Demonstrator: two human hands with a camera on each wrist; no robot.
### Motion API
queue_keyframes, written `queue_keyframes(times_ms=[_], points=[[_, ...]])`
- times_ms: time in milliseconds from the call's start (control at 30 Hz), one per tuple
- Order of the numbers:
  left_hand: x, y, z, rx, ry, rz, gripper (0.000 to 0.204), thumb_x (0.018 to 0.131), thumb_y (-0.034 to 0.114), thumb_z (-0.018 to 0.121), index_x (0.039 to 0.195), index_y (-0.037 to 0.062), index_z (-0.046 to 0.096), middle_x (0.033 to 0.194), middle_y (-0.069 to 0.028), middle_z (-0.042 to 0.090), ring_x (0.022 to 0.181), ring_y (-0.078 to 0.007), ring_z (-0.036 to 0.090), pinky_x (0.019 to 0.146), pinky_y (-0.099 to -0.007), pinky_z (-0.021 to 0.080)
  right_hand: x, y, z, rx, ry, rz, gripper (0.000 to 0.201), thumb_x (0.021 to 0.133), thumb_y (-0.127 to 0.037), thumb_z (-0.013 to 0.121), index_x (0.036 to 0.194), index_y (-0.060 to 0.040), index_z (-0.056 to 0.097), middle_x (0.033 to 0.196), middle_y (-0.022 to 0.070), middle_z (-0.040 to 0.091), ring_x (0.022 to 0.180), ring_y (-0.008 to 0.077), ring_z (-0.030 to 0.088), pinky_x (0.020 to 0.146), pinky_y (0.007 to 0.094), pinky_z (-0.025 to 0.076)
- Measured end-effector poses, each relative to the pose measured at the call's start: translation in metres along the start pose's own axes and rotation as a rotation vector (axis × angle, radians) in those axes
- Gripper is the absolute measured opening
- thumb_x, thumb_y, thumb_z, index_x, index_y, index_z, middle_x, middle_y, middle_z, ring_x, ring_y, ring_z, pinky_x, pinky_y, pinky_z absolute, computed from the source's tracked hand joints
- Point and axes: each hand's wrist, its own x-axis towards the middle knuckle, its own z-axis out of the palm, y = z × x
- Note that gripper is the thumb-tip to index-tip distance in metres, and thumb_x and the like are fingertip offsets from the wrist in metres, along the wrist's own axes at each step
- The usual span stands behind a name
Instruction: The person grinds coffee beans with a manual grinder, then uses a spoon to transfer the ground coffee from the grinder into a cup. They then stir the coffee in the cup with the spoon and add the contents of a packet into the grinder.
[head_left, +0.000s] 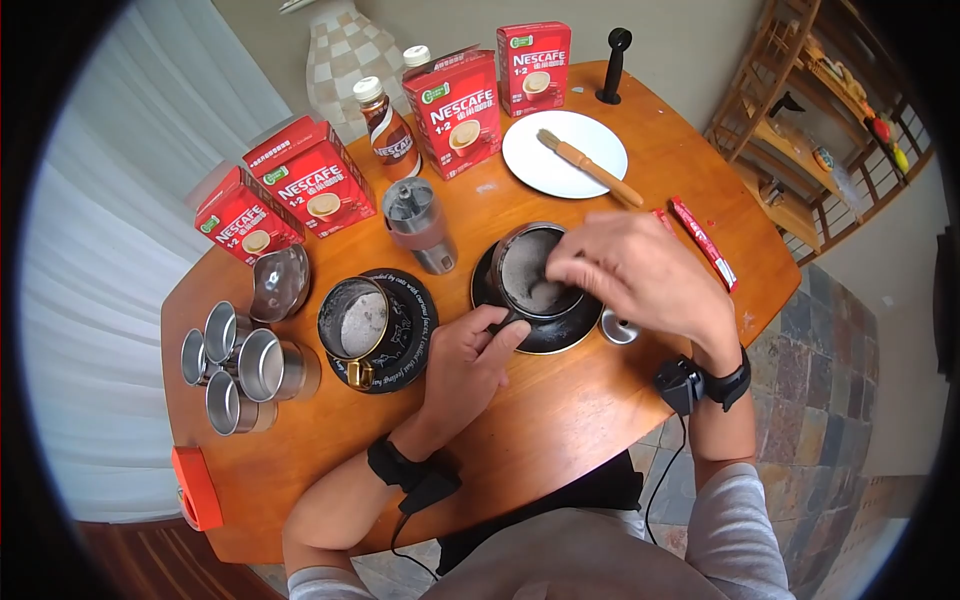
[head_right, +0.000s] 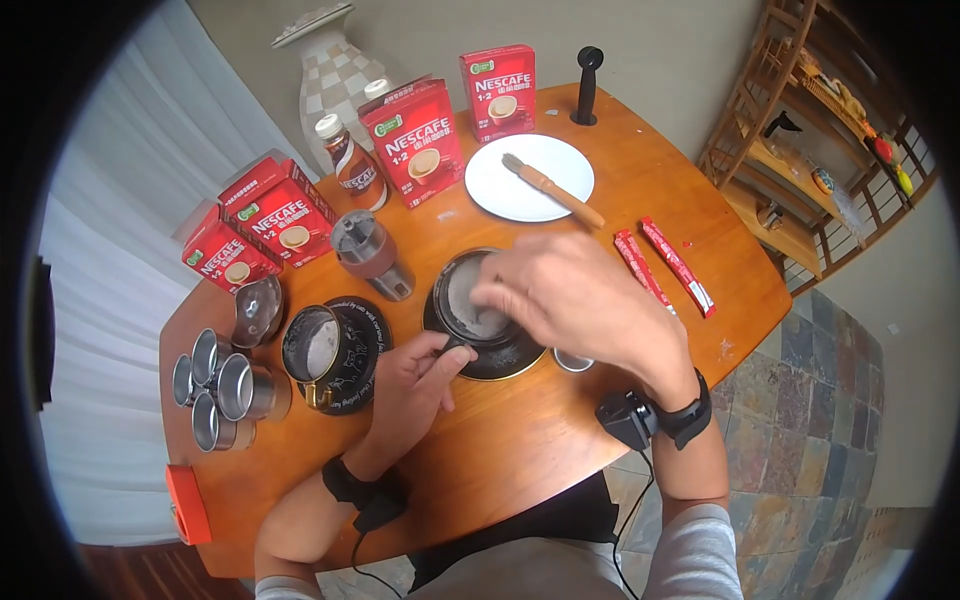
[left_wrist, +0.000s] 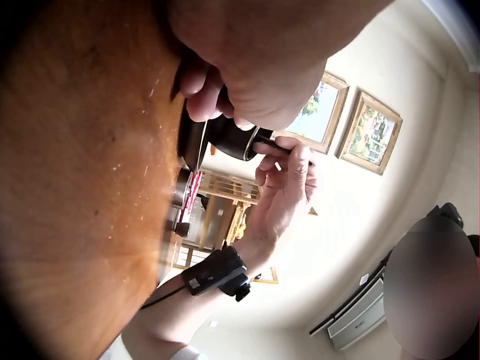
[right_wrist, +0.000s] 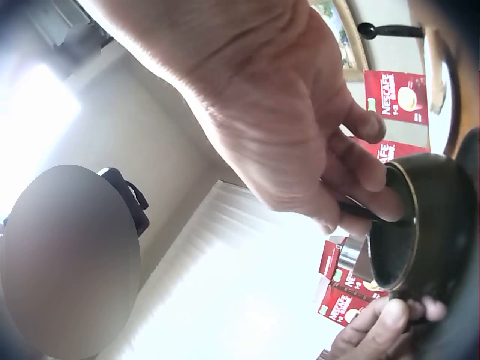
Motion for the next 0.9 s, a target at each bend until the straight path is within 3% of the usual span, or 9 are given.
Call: queue_keyframes(times_ms=[133, 233, 267, 400, 500, 533, 667, 867, 900], points=[[0.001, -0.004, -0.001, -0.003, -0.007, 0.002, 0.02, 0.105, 0.015, 0.068, 0.105, -0.0043, 0.072, 0.078, -0.0015, 0.069, 0.053, -0.0045, 0.055, 0.048, -0.0213, 0.041, 0.0, 0.002, 0.005, 0.001, 0.265, -0.042, 0.021, 0.101, -0.018, 0.066, 0.096, 0.0001, 0.075, 0.088, 0.0179, 0.072, 0.087, 0.0389, 0.069, 0.085, 0.0467, 0.054], [0.001, -0.005, 0.001, -0.038, 0.005, 0.022, 0.019, 0.105, 0.015, 0.068, 0.105, -0.004, 0.072, 0.076, -0.0008, 0.068, 0.053, -0.0043, 0.054, 0.048, -0.0217, 0.041, -0.002, 0.005, 0.006, -0.01, 0.2, -0.068, 0.022, 0.101, -0.02, 0.067, 0.097, 0.0006, 0.074, 0.088, 0.0181, 0.072, 0.088, 0.039, 0.069, 0.084, 0.0473, 0.054], [0.002, -0.006, 0.001, -0.022, 0.004, 0.031, 0.019, 0.104, 0.015, 0.068, 0.105, -0.0039, 0.072, 0.075, -0.0006, 0.068, 0.053, -0.0042, 0.054, 0.048, -0.0218, 0.041, -0.005, 0.004, 0.006, 0.02, 0.092, -0.044, 0.022, 0.101, -0.021, 0.067, 0.097, 0.0008, 0.073, 0.089, 0.0176, 0.072, 0.088, 0.0387, 0.069, 0.083, 0.0479, 0.054], [0.002, -0.006, 0.001, -0.01, 0.002, 0.032, 0.019, 0.104, 0.015, 0.07, 0.105, -0.0039, 0.072, 0.072, 0.0004, 0.066, 0.053, -0.0039, 0.054, 0.048, -0.0219, 0.04, 0.001, -0.004, 0.012, 0.001, 0.312, -0.043, 0.022, 0.1, -0.02, 0.068, 0.097, 0.0009, 0.074, 0.09, 0.0177, 0.072, 0.089, 0.0394, 0.068, 0.081, 0.0481, 0.054], [0.002, -0.006, 0.001, -0.027, 0.01, 0.034, 0.019, 0.103, 0.015, 0.071, 0.106, -0.0039, 0.072, 0.071, 0.0005, 0.066, 0.053, -0.0037, 0.054, 0.048, -0.0218, 0.039, 0.0, -0.001, 0.015, -0.048, 0.227, -0.068, 0.021, 0.099, -0.02, 0.069, 0.097, 0.001, 0.074, 0.091, 0.0176, 0.073, 0.09, 0.039, 0.068, 0.081, 0.0475, 0.054], [0.002, -0.007, 0.001, -0.032, 0.012, 0.041, 0.019, 0.103, 0.015, 0.071, 0.106, -0.0039, 0.072, 0.072, 0.0004, 0.066, 0.053, -0.0037, 0.054, 0.048, -0.0217, 0.039, -0.001, -0.005, 0.013, -0.015, 0.106, -0.039, 0.019, 0.099, -0.018, 0.07, 0.098, 0.0006, 0.074, 0.092, 0.0165, 0.073, 0.09, 0.0382, 0.068, 0.08, 0.0477, 0.054], [0.002, -0.009, 0.002, -0.021, 0.019, 0.048, 0.018, 0.103, 0.014, 0.071, 0.107, -0.0038, 0.072, 0.072, 0.0005, 0.066, 0.052, -0.0038, 0.053, 0.047, -0.0221, 0.039, 0.003, -0.016, 0.022, -0.037, 0.329, -0.028, 0.017, 0.097, -0.017, 0.071, 0.098, -0.0002, 0.074, 0.091, 0.0159, 0.072, 0.09, 0.0379, 0.068, 0.08, 0.0481, 0.053], [0.003, -0.012, 0.003, -0.103, 0.022, 0.026, 0.019, 0.102, 0.014, 0.072, 0.107, -0.0041, 0.072, 0.07, 0.0014, 0.064, 0.052, -0.0041, 0.052, 0.047, -0.0227, 0.039, -0.005, -0.015, 0.018, 0.025, 0.066, -0.073, 0.016, 0.098, -0.016, 0.071, 0.1, -0.0005, 0.073, 0.091, 0.0156, 0.071, 0.087, 0.037, 0.067, 0.079, 0.0458, 0.054], [0.003, -0.012, 0.003, -0.079, 0.023, 0.032, 0.019, 0.102, 0.014, 0.072, 0.107, -0.0041, 0.072, 0.07, 0.0015, 0.064, 0.051, -0.0041, 0.052, 0.047, -0.0226, 0.039, -0.005, -0.013, 0.016, 0.004, 0.097, -0.08, 0.016, 0.098, -0.016, 0.071, 0.1, -0.0006, 0.073, 0.091, 0.0155, 0.071, 0.086, 0.037, 0.067, 0.079, 0.0457, 0.054]])
